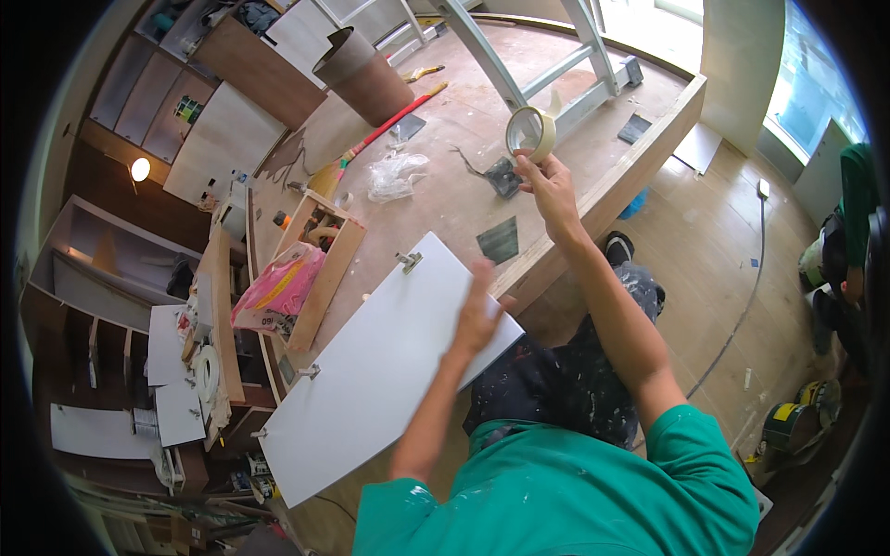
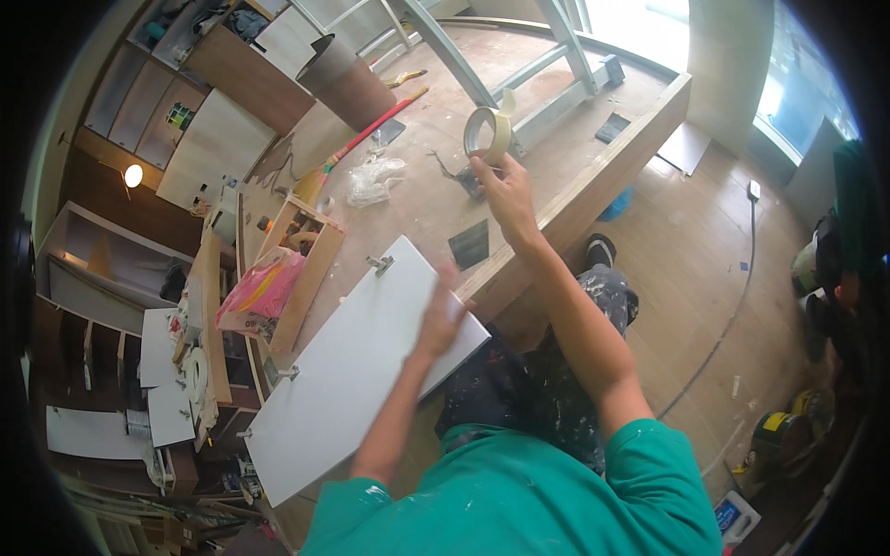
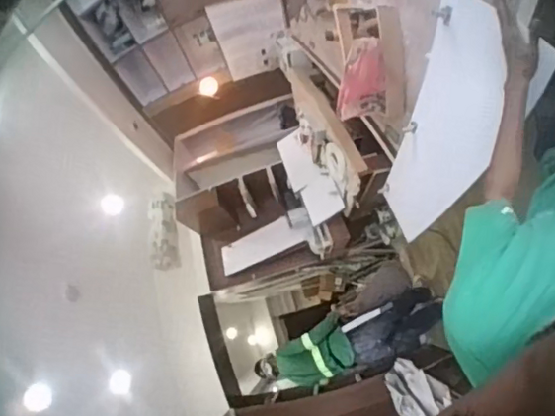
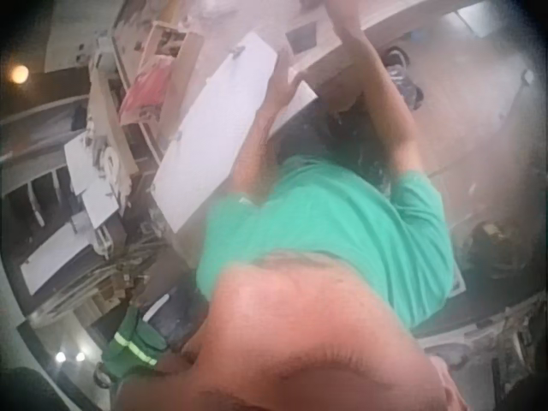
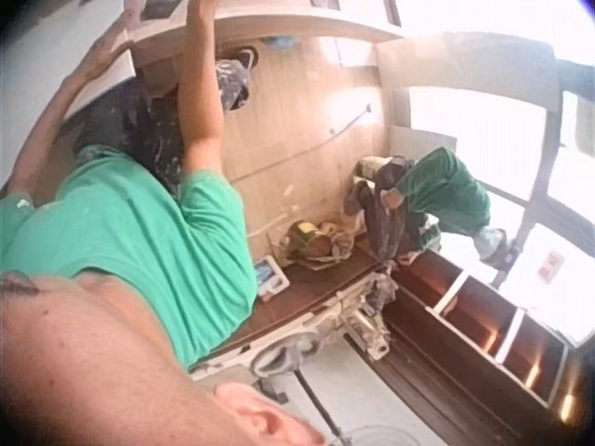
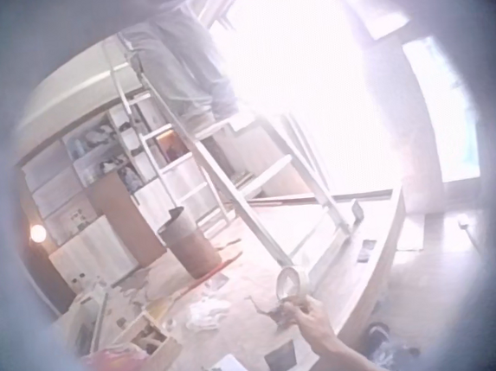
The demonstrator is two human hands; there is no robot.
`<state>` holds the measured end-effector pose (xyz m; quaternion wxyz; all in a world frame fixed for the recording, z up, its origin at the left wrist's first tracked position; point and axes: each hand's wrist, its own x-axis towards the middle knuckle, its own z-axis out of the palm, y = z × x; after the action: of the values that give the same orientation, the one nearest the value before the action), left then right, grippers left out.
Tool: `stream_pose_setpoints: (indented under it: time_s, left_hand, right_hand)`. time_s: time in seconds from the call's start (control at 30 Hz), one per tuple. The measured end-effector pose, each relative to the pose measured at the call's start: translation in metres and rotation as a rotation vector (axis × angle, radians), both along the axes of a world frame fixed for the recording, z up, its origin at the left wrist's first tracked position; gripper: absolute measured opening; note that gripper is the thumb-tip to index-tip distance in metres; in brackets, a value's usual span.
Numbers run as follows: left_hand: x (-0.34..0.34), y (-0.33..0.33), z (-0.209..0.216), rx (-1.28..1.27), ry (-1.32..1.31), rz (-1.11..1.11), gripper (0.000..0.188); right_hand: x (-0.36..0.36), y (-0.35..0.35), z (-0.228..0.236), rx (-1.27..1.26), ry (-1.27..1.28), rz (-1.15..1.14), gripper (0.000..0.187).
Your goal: The person applies masking tape to the edges of a white cabinet door and smooths it down. They then use a sanding block to sand the taped edges and corners of the door. Another person in the background handles similar cabinet parts.
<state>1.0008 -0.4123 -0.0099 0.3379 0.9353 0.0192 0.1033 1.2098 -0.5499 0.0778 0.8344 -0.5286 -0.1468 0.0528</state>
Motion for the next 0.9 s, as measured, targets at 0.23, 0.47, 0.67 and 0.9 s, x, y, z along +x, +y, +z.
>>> stream_pose_setpoints:
  time_s: [0.23,0.47,0.67,0.9]
  left_hand:
    - [0.049,0.13,-0.045,0.523,0.141,0.136,0.086]
    - [0.116,0.152,-0.065,0.598,0.079,0.285,0.085]
    - [0.082,0.09,-0.059,0.563,-0.058,0.057,0.081]
    - [-0.027,-0.023,-0.014,0.357,0.038,-0.187,0.088]
  right_hand:
    - [-0.002,-0.016,0.013,0.02,-0.062,0.033,0.039]
    - [0.003,-0.011,0.021,0.022,-0.017,0.0,0.039]
    - [0.015,-0.003,0.015,0.02,-0.002,0.023,0.043]
    - [0.007,0.024,-0.002,0.009,-0.005,0.098,0.043]
